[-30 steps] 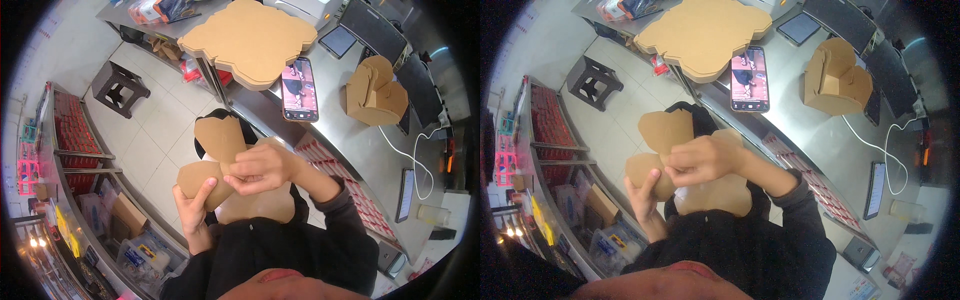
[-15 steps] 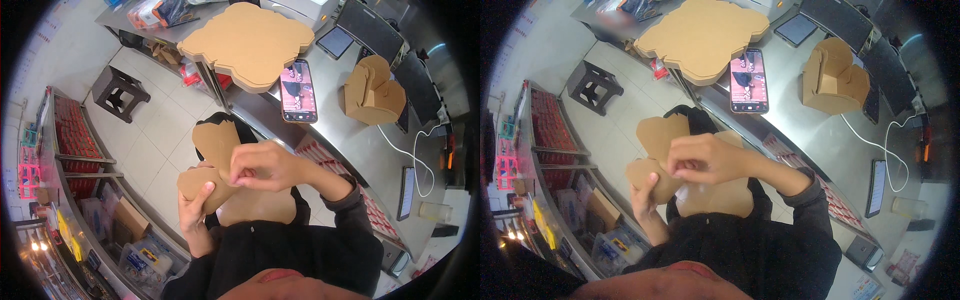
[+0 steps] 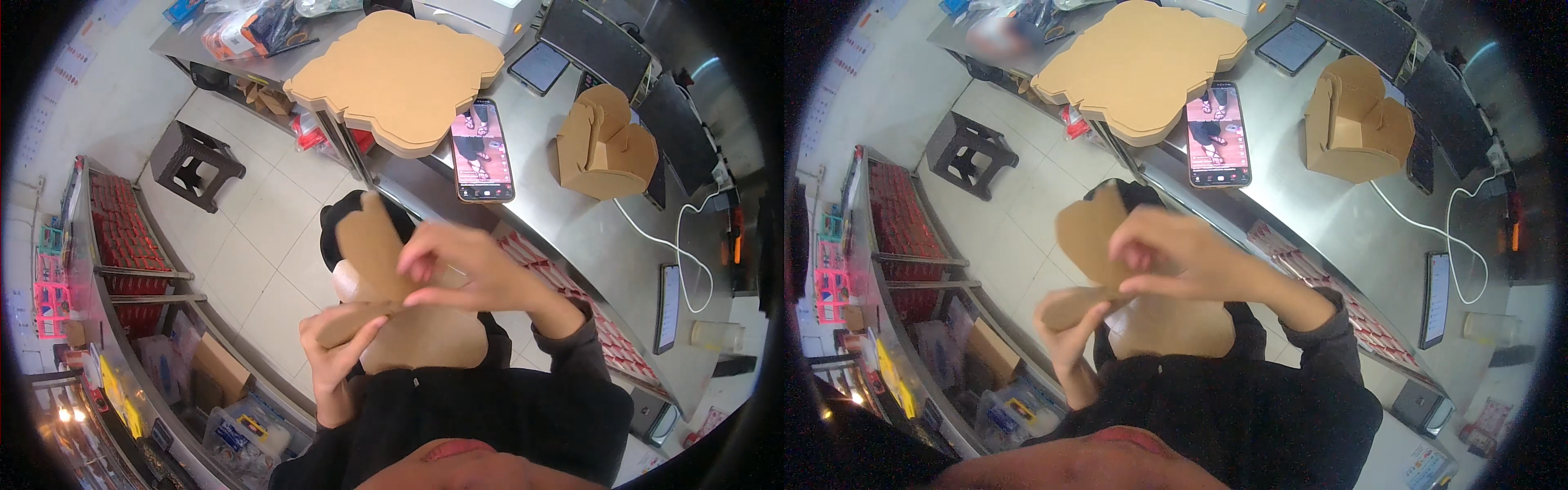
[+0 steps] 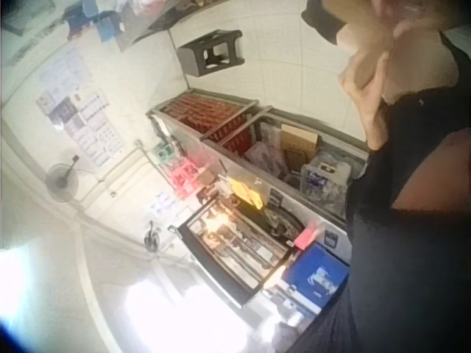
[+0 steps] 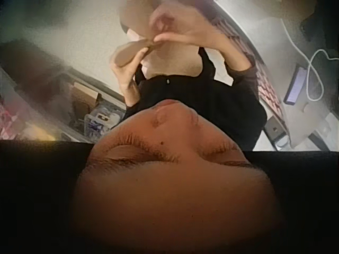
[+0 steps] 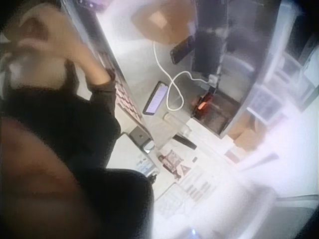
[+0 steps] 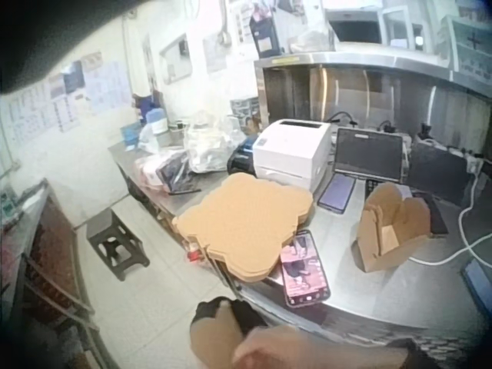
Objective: The person folds flat cardboard pieces into small, box-like containers by hand. They repeatedly pick up a flat piece, fold the sides up, and tuck the flaps to form a finished box, placing the completed units into a stack on the counter.
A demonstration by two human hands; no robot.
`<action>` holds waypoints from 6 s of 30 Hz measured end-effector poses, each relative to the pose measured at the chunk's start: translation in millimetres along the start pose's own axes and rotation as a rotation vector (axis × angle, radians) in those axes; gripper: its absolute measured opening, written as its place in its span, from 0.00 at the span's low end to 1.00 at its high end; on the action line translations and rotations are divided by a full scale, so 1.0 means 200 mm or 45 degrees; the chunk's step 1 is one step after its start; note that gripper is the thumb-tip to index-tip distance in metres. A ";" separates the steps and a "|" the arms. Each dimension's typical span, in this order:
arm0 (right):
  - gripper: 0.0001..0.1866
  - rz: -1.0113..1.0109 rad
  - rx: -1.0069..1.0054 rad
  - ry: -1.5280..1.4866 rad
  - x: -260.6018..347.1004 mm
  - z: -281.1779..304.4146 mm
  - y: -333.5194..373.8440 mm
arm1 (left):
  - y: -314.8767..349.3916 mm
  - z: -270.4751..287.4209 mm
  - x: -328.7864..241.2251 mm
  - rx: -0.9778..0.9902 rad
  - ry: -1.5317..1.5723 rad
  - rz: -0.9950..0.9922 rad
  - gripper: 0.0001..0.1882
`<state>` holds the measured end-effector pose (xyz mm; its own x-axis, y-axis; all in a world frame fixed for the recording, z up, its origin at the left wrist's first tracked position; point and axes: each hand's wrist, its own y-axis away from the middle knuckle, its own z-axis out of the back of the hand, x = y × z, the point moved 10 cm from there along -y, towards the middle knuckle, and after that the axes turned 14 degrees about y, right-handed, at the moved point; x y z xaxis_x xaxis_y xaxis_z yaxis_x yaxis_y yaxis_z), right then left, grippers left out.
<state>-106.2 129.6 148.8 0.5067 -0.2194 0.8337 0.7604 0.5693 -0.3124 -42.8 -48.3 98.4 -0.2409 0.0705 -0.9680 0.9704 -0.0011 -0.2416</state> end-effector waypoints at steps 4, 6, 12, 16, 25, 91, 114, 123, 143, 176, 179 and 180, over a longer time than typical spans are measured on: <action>0.08 -0.155 -0.847 1.056 -0.04 0.51 0.20 | -0.03 -0.14 -0.21 0.437 -0.267 -0.479 0.08; 0.10 -0.311 -0.846 1.104 -0.15 0.59 0.26 | 0.01 -0.19 -0.22 0.610 -0.436 -0.568 0.11; 0.12 -0.342 -0.958 1.345 -0.19 0.53 0.22 | 0.12 -0.25 -0.27 0.744 -0.772 -0.708 0.14; 0.16 -0.185 -0.490 0.706 -0.13 0.25 0.20 | 0.17 -0.24 -0.26 0.783 -0.923 -0.776 0.14; 0.19 0.033 -0.244 0.672 -0.09 0.01 0.20 | 0.22 -0.21 -0.26 0.821 -0.989 -0.772 0.14; 0.37 -0.294 -0.669 -0.739 -0.22 -0.41 0.32 | 0.30 0.00 0.40 -0.481 1.056 0.120 0.27; 0.25 -0.205 -0.450 0.591 -0.17 -0.18 0.15 | 0.28 -0.06 0.54 -0.008 0.624 0.476 0.25; 0.24 -0.236 -0.433 0.253 -0.25 -0.26 0.15 | 0.24 0.00 0.56 -0.113 0.733 0.536 0.22; 0.13 -0.144 -0.545 -0.330 -0.25 -0.30 0.19 | 0.19 0.06 0.29 -0.442 0.357 0.551 0.14; 0.09 0.759 0.477 0.279 -0.05 -0.54 0.14 | 0.32 0.03 0.46 -0.259 0.464 0.827 0.16; 0.09 0.565 0.617 0.134 -0.05 -0.54 0.15 | 0.28 0.02 0.42 -0.169 0.499 0.742 0.14; 0.09 0.458 0.633 -0.024 -0.06 -0.53 0.14 | 0.26 0.01 0.41 -0.122 0.526 0.701 0.13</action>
<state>-48.0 64.5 80.8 0.6855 0.0665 0.7250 0.2603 0.9076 -0.3293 -11.5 -44.9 6.9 0.2952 0.4590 -0.8380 0.9512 -0.0592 0.3027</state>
